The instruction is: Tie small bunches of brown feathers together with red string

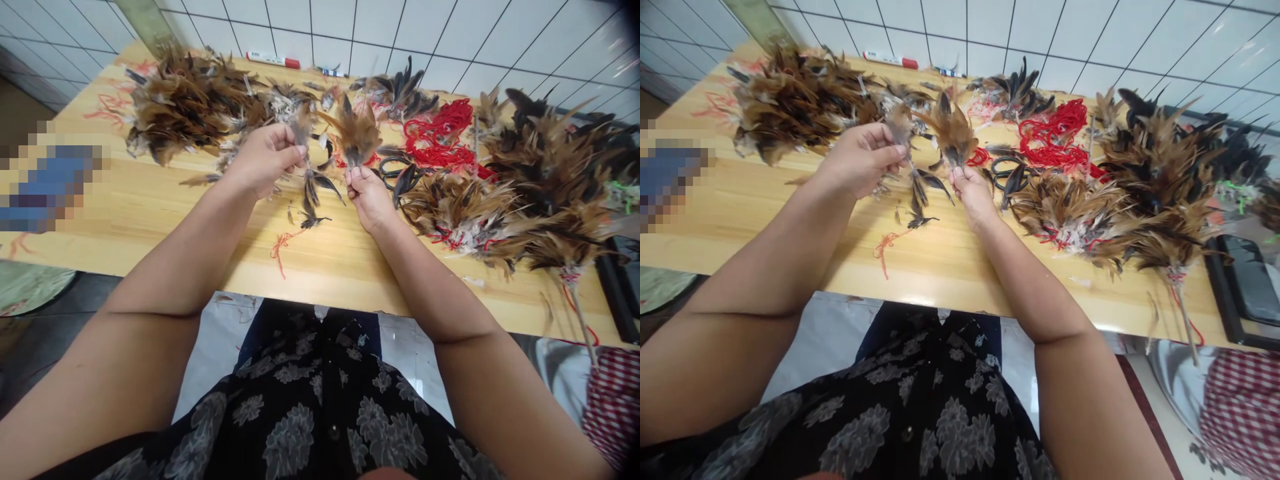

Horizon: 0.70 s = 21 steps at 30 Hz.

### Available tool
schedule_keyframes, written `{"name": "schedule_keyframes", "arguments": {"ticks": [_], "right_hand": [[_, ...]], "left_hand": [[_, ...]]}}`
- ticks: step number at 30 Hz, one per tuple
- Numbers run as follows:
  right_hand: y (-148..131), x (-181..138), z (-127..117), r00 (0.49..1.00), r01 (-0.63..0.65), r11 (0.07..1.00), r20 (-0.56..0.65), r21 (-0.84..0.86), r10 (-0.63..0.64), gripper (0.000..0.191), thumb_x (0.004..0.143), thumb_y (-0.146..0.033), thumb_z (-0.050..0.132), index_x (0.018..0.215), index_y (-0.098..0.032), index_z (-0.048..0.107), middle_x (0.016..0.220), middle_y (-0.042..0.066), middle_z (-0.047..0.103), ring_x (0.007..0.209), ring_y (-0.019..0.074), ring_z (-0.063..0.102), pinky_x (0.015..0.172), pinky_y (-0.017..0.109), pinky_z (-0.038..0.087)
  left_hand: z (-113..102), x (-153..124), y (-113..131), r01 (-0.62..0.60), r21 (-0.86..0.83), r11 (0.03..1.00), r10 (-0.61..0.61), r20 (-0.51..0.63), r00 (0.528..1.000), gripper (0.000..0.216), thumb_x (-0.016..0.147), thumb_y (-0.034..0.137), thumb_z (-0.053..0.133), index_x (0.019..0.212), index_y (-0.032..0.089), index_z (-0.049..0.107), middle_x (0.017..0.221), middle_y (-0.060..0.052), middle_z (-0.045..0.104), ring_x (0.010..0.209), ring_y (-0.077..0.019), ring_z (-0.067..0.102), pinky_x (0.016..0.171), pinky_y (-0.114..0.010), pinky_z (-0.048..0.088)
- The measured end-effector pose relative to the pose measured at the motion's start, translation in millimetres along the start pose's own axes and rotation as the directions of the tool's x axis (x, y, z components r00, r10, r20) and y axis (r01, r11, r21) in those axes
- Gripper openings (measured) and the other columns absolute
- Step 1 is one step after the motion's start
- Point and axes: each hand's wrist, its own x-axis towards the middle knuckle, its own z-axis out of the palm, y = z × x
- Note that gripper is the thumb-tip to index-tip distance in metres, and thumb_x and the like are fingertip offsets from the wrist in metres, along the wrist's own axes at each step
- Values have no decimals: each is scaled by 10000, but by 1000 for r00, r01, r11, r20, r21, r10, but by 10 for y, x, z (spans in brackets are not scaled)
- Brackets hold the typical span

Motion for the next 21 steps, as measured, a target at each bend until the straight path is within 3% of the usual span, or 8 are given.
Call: {"name": "schedule_keyframes", "arguments": {"ticks": [4,7,9,11,13,16,18,21], "right_hand": [[-20,12,-29,999,-43,999,-8,20,44,408,1210,-166,568,821,-224,457,734,-73,491,619,47,423,595,142,332],[-81,-10,-30,995,-89,994,-31,57,90,408,1226,-168,532,831,-228,451,713,-82,480,585,40,421,559,146,306],[-108,-19,-38,994,-97,992,-44,83,101,405,1230,-164,527,836,-227,457,711,-84,489,573,35,418,549,143,301],[-110,-7,-61,994,-88,991,-53,99,94,399,1221,-191,573,837,-225,472,714,-84,500,571,36,421,547,140,316],[-86,25,-101,996,-65,993,-52,101,71,408,1202,-252,651,832,-226,482,715,-84,497,577,39,426,549,142,334],[-28,90,-165,999,-12,997,-44,78,16,446,1161,-369,760,832,-231,492,726,-85,495,583,41,429,545,149,344],[10,127,-193,999,17,999,-37,51,-15,470,1133,-457,804,845,-236,506,731,-84,496,584,43,429,540,154,345],[49,159,-200,999,27,999,-30,30,-26,476,1136,-511,793,865,-241,509,729,-83,478,588,48,425,531,155,343]], "left_hand": [[-383,65,-112,-51,299,953,107,-175,979,592,798,698,1022,894,256,640,796,28,670,794,-187,554,807,-415,444],[-611,72,-212,18,589,808,170,-263,950,363,908,518,966,1071,283,743,999,-13,758,985,-255,650,967,-480,493],[-603,48,-233,0,722,692,288,-276,917,321,970,337,913,1242,245,770,1245,-74,759,1166,-283,666,1099,-501,508],[-454,18,-193,-95,788,609,356,-163,920,320,1016,199,847,1328,209,777,1401,-106,712,1294,-303,642,1180,-517,511],[-214,5,-107,-222,785,579,300,49,953,196,1061,169,796,1241,239,825,1384,-93,729,1338,-333,642,1192,-532,515],[156,44,22,-378,739,558,217,309,926,187,1032,130,775,1148,240,872,1304,-116,765,1323,-375,693,1219,-557,514],[331,105,60,-423,732,535,168,398,902,199,1020,137,784,1168,227,880,1275,-129,769,1322,-387,702,1243,-566,503],[463,196,37,-404,765,501,86,420,903,147,1015,152,801,1127,218,870,1244,-122,767,1322,-367,681,1255,-543,489]]}}
